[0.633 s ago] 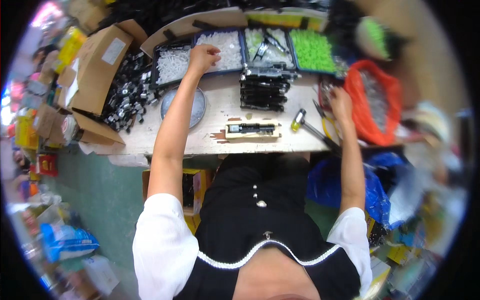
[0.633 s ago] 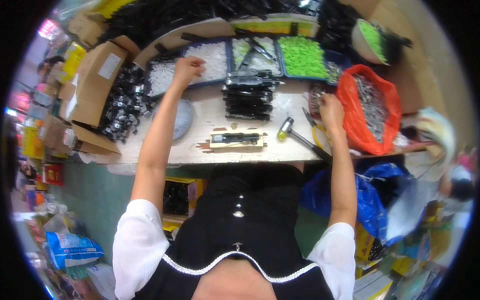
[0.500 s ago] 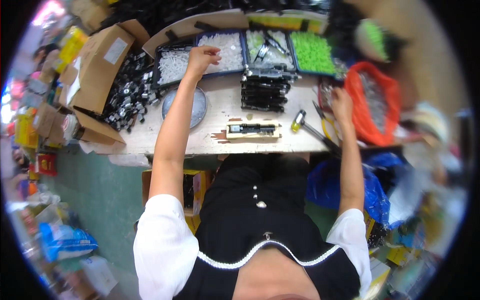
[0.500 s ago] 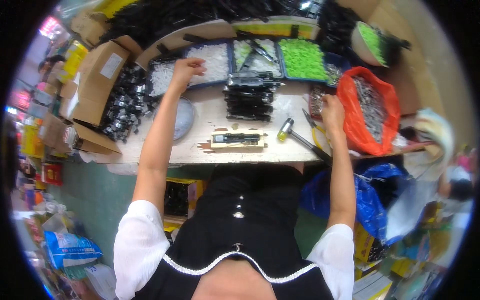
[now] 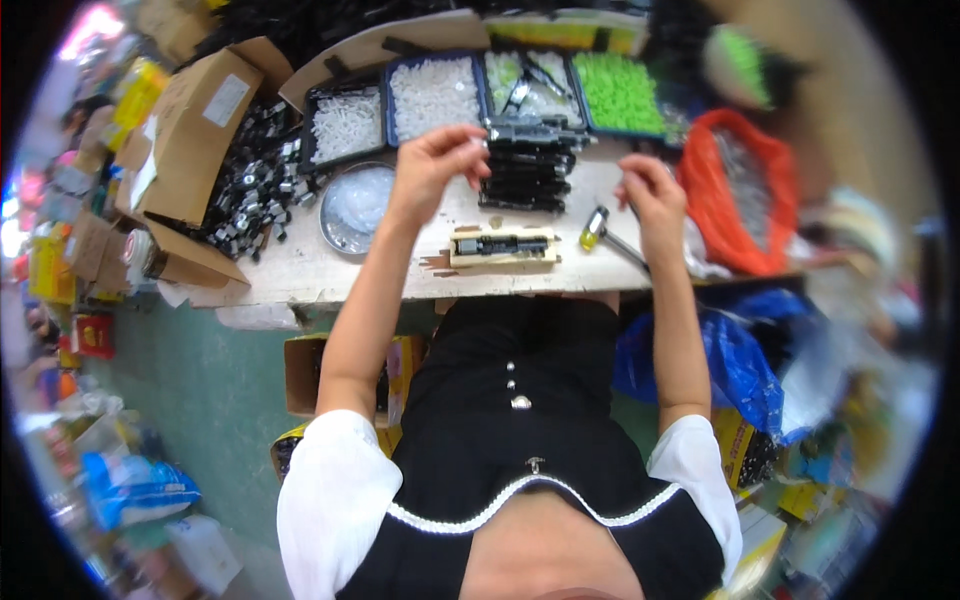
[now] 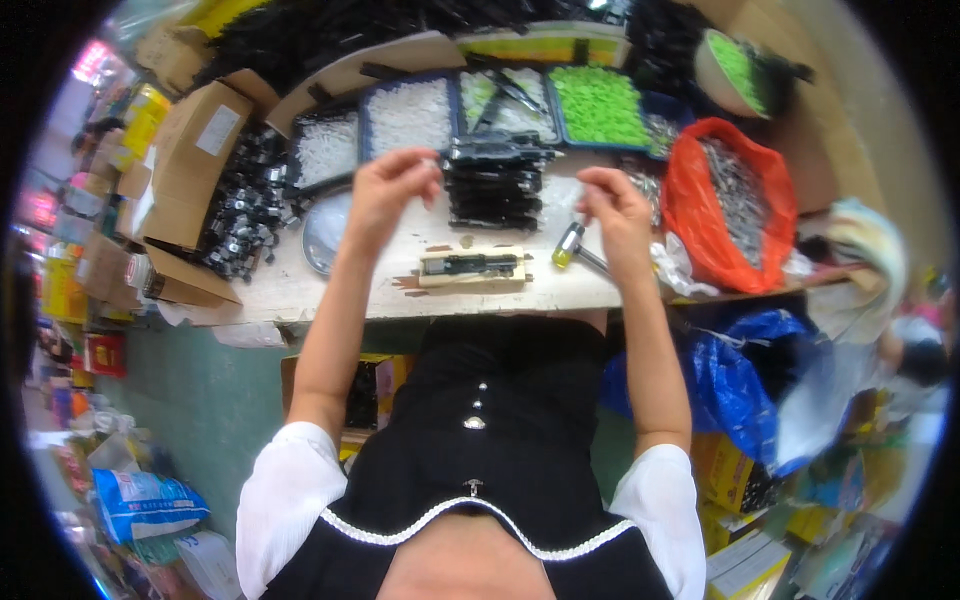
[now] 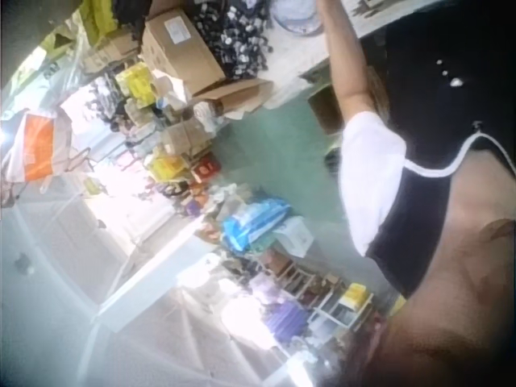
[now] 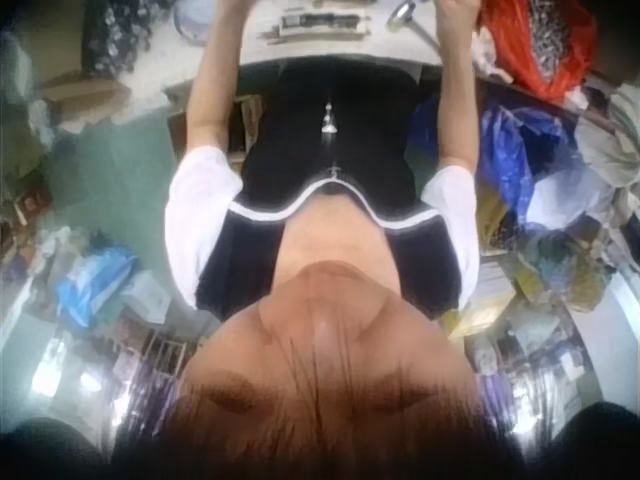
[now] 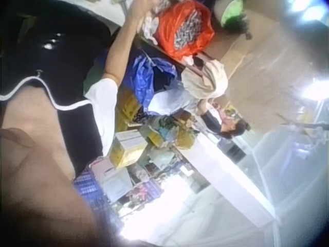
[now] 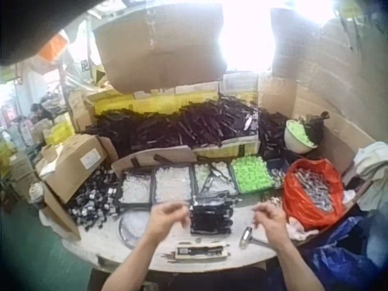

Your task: The person assembles small lock mechanisms at a cluttered workbench. They place lock bodies into a wooden jig, insert pins and springs, and use a hammer to secure the components. The person also uses pliers to adjust parts and stacks the finished locks on the table.

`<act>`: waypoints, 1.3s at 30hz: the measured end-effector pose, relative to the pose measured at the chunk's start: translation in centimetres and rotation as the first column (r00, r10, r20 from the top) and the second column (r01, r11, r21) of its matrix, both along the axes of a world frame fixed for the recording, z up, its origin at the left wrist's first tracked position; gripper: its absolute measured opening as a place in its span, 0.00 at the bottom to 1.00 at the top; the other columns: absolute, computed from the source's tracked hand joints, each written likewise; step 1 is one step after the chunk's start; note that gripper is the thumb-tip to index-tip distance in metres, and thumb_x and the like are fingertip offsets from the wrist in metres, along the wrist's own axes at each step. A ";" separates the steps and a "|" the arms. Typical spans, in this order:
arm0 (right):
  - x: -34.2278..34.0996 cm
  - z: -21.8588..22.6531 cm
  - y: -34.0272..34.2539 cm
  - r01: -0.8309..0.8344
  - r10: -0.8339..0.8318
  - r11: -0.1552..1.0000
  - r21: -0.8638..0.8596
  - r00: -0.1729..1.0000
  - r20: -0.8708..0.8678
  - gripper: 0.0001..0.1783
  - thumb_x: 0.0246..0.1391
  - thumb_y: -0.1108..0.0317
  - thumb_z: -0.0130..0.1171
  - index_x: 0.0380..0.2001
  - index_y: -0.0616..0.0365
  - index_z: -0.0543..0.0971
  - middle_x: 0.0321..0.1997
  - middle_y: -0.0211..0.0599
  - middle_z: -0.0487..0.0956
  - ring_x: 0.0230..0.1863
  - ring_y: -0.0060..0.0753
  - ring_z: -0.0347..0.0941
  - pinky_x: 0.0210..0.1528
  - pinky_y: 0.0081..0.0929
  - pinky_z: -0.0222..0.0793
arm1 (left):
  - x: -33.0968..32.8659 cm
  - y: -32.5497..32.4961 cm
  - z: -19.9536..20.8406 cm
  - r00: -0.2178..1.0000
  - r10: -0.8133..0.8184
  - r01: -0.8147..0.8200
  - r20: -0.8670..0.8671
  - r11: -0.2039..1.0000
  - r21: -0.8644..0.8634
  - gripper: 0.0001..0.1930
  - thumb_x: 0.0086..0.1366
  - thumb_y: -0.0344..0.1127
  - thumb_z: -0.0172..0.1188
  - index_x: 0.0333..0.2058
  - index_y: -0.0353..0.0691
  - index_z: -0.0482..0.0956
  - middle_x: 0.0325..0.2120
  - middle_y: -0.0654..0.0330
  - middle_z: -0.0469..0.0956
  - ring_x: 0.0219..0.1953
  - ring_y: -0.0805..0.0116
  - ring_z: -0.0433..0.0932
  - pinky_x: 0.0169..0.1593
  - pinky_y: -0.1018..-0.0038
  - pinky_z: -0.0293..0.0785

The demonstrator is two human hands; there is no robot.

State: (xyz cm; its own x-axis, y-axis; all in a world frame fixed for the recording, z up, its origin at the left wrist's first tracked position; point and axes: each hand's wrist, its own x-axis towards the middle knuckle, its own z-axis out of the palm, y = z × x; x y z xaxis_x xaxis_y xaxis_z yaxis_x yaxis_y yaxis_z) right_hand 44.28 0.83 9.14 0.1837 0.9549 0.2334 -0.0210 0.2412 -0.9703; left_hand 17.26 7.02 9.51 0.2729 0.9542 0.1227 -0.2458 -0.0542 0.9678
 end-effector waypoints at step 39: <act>-10.9 -2.7 -3.0 -0.257 0.122 0.929 0.265 0.892 0.435 0.05 0.47 0.80 0.56 0.29 0.64 0.73 0.31 0.40 0.72 0.32 0.36 0.71 0.31 0.27 0.68 | 1.4 -9.5 -5.3 0.935 0.044 0.037 0.351 0.974 -0.222 0.09 0.58 0.25 0.58 0.38 0.30 0.76 0.27 0.56 0.77 0.24 0.72 0.76 0.23 0.78 0.75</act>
State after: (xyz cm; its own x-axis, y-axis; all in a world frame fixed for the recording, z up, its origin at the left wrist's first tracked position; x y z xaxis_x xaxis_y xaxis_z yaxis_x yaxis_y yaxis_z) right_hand 33.42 -2.13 6.42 -0.1681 0.8288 0.5337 0.2805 0.5593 -0.7801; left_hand 18.63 -2.48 4.17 0.2473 0.9689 -0.0042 -0.5722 0.1496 0.8063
